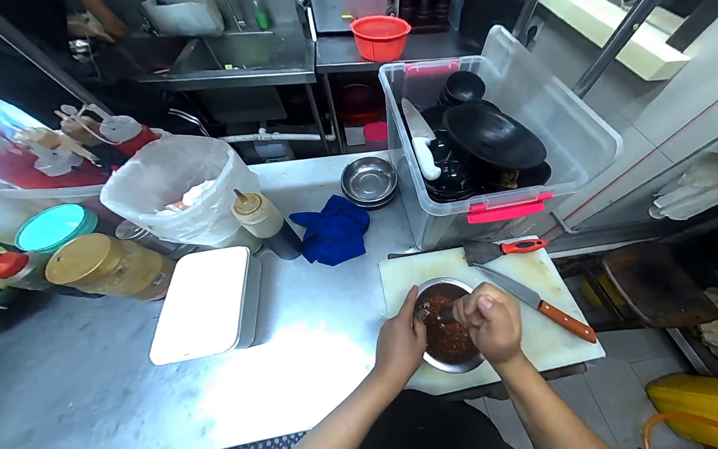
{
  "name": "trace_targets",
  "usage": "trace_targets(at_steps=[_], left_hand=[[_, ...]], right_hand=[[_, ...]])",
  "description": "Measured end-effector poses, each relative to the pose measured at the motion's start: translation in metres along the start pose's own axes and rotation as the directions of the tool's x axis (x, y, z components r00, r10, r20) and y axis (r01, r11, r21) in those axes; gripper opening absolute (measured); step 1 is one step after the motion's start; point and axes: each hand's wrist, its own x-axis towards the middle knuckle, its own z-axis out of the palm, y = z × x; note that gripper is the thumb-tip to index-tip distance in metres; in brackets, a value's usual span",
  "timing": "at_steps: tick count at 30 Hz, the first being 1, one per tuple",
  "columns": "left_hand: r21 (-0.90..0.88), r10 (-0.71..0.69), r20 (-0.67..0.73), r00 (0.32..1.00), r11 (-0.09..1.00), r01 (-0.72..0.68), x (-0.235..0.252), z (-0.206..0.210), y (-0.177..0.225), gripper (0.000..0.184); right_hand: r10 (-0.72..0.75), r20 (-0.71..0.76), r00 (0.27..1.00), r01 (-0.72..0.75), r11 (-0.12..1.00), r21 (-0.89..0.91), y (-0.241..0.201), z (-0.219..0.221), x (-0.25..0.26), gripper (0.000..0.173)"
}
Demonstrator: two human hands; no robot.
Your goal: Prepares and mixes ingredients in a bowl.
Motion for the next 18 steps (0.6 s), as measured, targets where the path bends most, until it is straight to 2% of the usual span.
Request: trace_targets(at_steps=[3, 7, 10, 12, 15, 18], left_hand=[[-0.008, 0.007, -0.01, 1.0, 1.0, -0.007, 0.002, -0.001, -0.003, 0.065], [-0.012, -0.012, -0.007, 1.0, 1.0, 0.012, 0.001, -0.001, -0.001, 0.064], [-0.018, 0.013, -0.016, 1.0, 1.0, -0.013, 0.0, 0.001, -0.006, 0.063], [-0.028, 0.017, -0.034, 0.999, 0.999, -0.018, 0.003, 0.002, -0.008, 0.064], [-0.028, 0.015, -0.043, 0.999, 0.999, -0.016, 0.002, 0.003, -0.007, 0.064], [-0.044, 0.031, -0.051, 0.998, 0.998, -0.033, 0.001, 0.007, -0.011, 0.064]], right_hand=[[0.055, 0.06, 0.997, -0.051, 0.996, -0.072, 0.025, 0.003, -0.01, 0.041], [-0.028, 0.033, 0.999, 0.027, 0.999, 0.033, -0.005, 0.008, 0.003, 0.043], [0.048, 0.085, 0.995, -0.045, 0.998, -0.047, 0.022, 0.01, -0.012, 0.041], [0.091, 0.086, 0.992, -0.088, 0.995, -0.037, 0.021, 0.009, -0.002, 0.038], [0.008, 0.05, 0.999, -0.01, 0.999, 0.042, 0.003, 0.011, 0.012, 0.043], [0.086, 0.1, 0.991, -0.084, 0.996, -0.021, 0.029, 0.011, 0.002, 0.04]])
